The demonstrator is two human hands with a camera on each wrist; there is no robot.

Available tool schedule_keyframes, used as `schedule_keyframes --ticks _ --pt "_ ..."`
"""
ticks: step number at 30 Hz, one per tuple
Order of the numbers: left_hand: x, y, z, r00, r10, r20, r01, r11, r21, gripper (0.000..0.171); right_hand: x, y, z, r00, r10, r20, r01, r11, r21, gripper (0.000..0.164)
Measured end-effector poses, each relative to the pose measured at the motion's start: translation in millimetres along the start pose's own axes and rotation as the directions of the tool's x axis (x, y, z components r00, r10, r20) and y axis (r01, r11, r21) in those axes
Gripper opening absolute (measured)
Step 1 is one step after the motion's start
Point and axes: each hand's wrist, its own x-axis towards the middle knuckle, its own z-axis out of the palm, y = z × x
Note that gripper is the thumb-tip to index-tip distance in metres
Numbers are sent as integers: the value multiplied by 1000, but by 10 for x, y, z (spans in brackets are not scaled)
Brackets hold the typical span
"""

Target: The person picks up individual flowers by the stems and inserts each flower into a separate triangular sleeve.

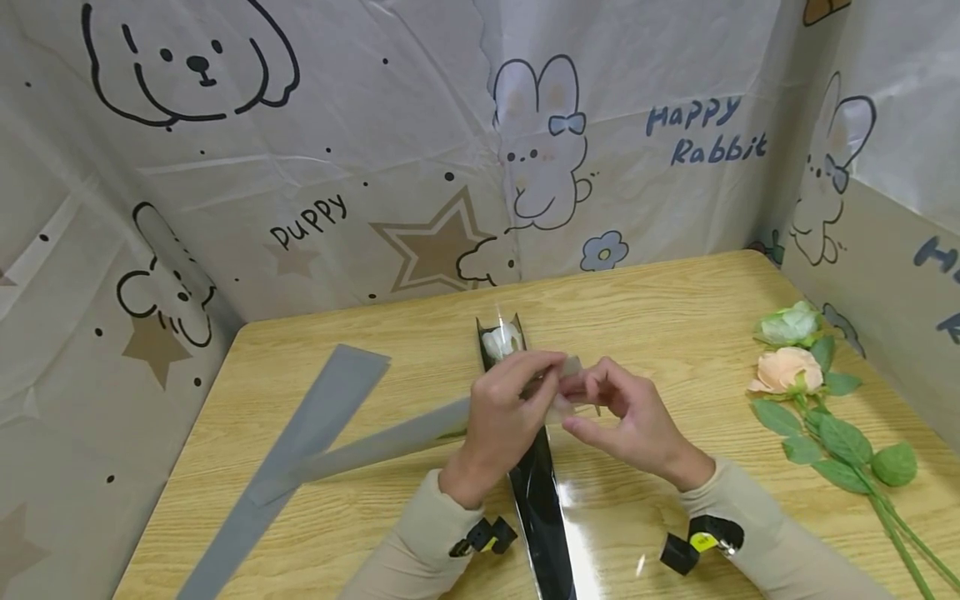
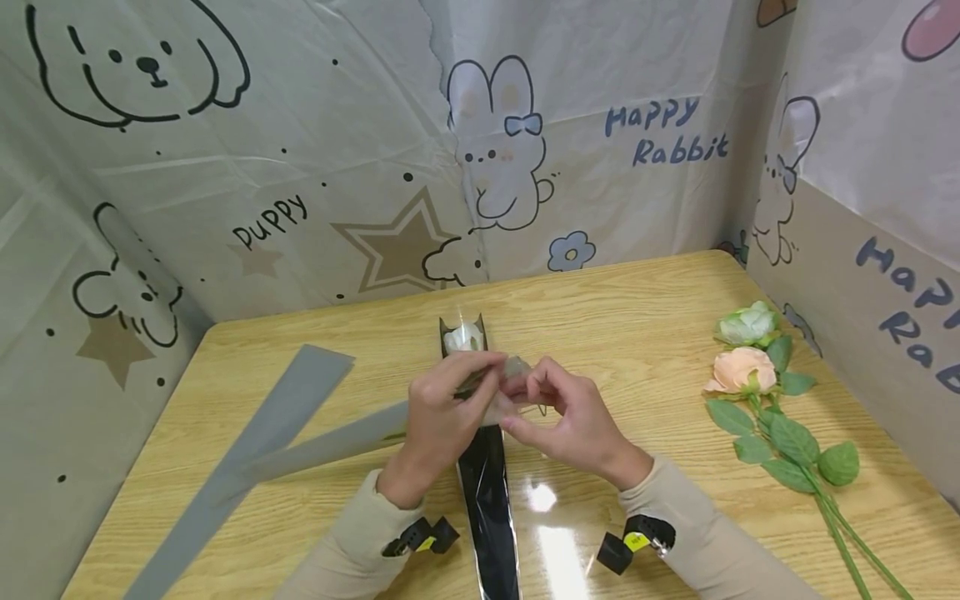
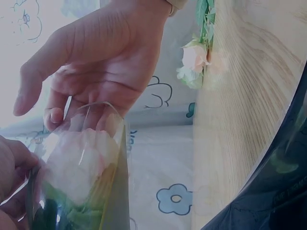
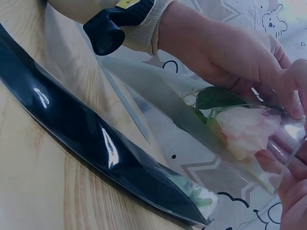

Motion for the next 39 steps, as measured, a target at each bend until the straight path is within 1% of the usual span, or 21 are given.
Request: schedule_keyframes --ticks 3,6,9,13,16,19,22,25,29,34,39 --pt "-5 15 1 1000 -5 6 5 1000 9 11 -4 1 14 1000 -19 -3 19 1000 0 34" --pt "-6 28 1 1000 1 5 -1 1000 22 11 -5 21 33 998 -64 -7 65 998 11 32" --pt "-9 32 1 1000 0 4 -1 1000 28 12 -5 30 47 996 -86 -12 86 996 8 30" --pt "1 23 -5 1000 10 9 -11 1000 21 12 -1 25 46 997 -71 -19 71 997 -13 31" --pt "16 5 -22 1000 17 18 -17 1000 8 13 10 25 28 997 -75 -26 75 997 -22 30" --pt "30 -24 -43 999 8 31 -7 1000 -9 15 23 18 -9 997 -67 -37 66 998 -23 29" --pt "42 -50 -68 998 -20 52 20 1000 -6 19 33 10 -62 997 -45 -60 44 999 -15 26" --pt "53 -71 -100 995 -61 74 59 998 21 22 42 10 -119 995 -30 -97 30 1000 7 22" --pt "72 -88 -149 987 -125 99 119 991 58 23 55 24 -201 986 -29 -163 39 997 59 18" --pt "94 -92 -202 970 -179 163 168 982 81 25 90 17 -301 978 -33 -205 53 994 95 15" --pt "104 -98 -250 947 -239 217 217 969 121 28 122 -26 -417 968 -38 -249 66 992 104 14"
